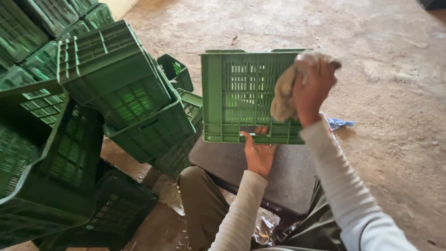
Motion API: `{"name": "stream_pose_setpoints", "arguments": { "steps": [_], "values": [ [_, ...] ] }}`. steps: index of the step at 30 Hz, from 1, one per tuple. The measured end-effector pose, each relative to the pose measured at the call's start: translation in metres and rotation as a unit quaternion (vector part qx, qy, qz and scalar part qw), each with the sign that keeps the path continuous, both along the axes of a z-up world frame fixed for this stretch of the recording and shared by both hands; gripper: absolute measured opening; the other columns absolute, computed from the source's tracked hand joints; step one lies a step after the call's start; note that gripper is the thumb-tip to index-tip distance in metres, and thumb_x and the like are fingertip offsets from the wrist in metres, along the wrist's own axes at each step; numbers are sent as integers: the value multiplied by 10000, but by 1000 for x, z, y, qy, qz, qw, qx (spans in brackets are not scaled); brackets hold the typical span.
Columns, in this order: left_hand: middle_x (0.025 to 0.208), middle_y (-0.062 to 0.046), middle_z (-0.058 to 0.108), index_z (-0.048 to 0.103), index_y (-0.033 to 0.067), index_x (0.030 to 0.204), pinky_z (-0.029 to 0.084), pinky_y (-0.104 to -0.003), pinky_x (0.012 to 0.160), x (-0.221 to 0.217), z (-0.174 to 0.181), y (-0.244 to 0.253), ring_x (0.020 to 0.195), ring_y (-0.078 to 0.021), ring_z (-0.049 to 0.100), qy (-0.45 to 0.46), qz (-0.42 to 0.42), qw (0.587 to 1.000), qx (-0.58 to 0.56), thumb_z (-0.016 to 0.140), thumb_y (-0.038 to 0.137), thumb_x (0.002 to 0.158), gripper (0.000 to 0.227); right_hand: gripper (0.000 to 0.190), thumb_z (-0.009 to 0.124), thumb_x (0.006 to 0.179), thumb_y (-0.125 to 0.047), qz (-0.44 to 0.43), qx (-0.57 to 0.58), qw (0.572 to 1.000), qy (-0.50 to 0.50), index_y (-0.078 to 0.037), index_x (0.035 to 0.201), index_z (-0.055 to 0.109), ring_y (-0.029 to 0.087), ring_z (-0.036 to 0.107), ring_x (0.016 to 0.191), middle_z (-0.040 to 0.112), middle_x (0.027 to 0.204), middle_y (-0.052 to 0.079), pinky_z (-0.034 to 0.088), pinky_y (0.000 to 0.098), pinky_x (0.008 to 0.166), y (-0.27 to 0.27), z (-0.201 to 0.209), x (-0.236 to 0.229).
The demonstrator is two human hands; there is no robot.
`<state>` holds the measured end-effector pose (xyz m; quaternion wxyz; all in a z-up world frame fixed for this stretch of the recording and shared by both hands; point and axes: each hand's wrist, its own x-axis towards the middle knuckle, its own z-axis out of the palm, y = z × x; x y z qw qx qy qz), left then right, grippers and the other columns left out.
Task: The person wipes the surfaces of green plastic crates using a cloth. They rotate and reposition each crate to clean multiple sides, then place the cleaned crate aside and pick up another from a nearby stack.
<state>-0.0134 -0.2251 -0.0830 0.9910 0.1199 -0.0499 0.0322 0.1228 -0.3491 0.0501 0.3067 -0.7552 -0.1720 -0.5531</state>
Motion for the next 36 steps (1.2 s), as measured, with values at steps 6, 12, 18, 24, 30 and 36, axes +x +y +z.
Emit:
{"name": "stream_pose_setpoints", "arguments": {
  "steps": [6,12,18,24,30,36],
  "values": [
    [1447,-101,566,567,73,1293,349,-509,1173,-2,2,-2,1369,-286,505,25,-1,1000,-8,420,698,959,723,272,723,924,12,61,16,996,56,-134,1153,735,368,651,1196,628,1351,174,529,408,959,2,-43,-98],
    [1393,-88,586,566,109,1316,351,-454,1175,-7,0,0,1341,-291,505,16,-84,993,-79,445,700,1030,667,264,740,806,-19,89,-54,989,105,-161,1027,762,315,635,1113,659,1168,53,504,462,933,9,-60,-156],
    [1391,-75,632,590,67,1339,360,-428,1166,-4,-1,-1,1319,-257,542,59,-73,995,-22,441,711,911,787,250,738,826,-52,35,-93,995,-10,-203,1017,795,319,584,1076,670,1172,18,448,480,956,23,-34,-92],
    [1424,-160,470,485,5,1391,342,-496,1186,5,-11,4,1350,-318,474,33,-24,999,27,409,738,1018,826,137,779,947,-129,-18,-41,998,-49,-225,1044,770,282,606,1181,683,1190,9,425,480,942,38,26,-20],
    [1492,-143,491,476,6,1410,331,-451,1177,4,-17,-1,1347,-274,470,40,-23,998,42,383,739,969,860,284,809,875,-246,-90,-98,991,-7,-197,1141,724,392,545,1209,602,1320,90,441,522,895,56,39,-48],
    [1509,-129,505,506,46,1398,338,-466,1154,-3,-1,4,1370,-287,467,50,-36,997,35,402,744,950,835,478,814,832,-149,29,-88,990,106,-156,1288,669,469,512,1257,485,1440,194,494,524,989,44,-1,-116]
  ]
}}
